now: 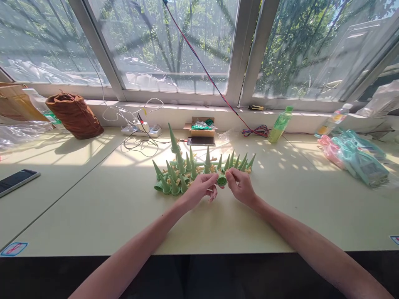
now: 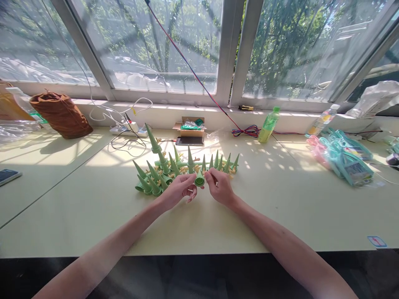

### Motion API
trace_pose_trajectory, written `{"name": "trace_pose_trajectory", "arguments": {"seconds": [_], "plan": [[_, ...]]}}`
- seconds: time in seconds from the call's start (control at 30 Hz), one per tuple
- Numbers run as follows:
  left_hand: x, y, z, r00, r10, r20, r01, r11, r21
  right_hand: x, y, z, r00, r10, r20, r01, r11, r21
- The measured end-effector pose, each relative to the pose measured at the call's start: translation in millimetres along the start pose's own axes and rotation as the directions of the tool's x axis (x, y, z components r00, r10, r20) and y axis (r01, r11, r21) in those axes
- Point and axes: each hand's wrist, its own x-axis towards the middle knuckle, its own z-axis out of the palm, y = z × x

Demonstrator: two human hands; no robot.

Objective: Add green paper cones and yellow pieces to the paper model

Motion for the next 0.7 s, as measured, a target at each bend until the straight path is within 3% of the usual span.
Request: {"name": "trace_pose_trajectory", "arguments": {"seconds": [0.4, 0.47, 0.6, 0.7], "plan": [[-2.4, -2.3, 0.1, 0.982, 0.184, -0.051, -0.156, 0.925, 0.346, -0.1, 1.0, 0.4, 1.0, 0.015, -0.012, -0.015, 1.0, 0.002], [-1.3, -5.8, 0.7, 0.955, 0.282, -0.096, -0.213, 0.872, 0.441, -0.1, 1.3, 0.8, 1.0, 0.023, -0.014, -0.023, 1.0, 0.004], [0.5, -13.2, 1.1, 0.842, 0.531, -0.094, -0.338, 0.655, 0.676, 0.4, 1.0, 1.0, 0.999, 0.047, -0.012, -0.047, 0.999, 0.023], [1.0, -16.1, 1.1, 0.809, 0.585, -0.058, -0.338, 0.544, 0.768, 0.6, 0.6, 1.3, 0.998, 0.062, -0.015, -0.061, 0.997, 0.044]]}}
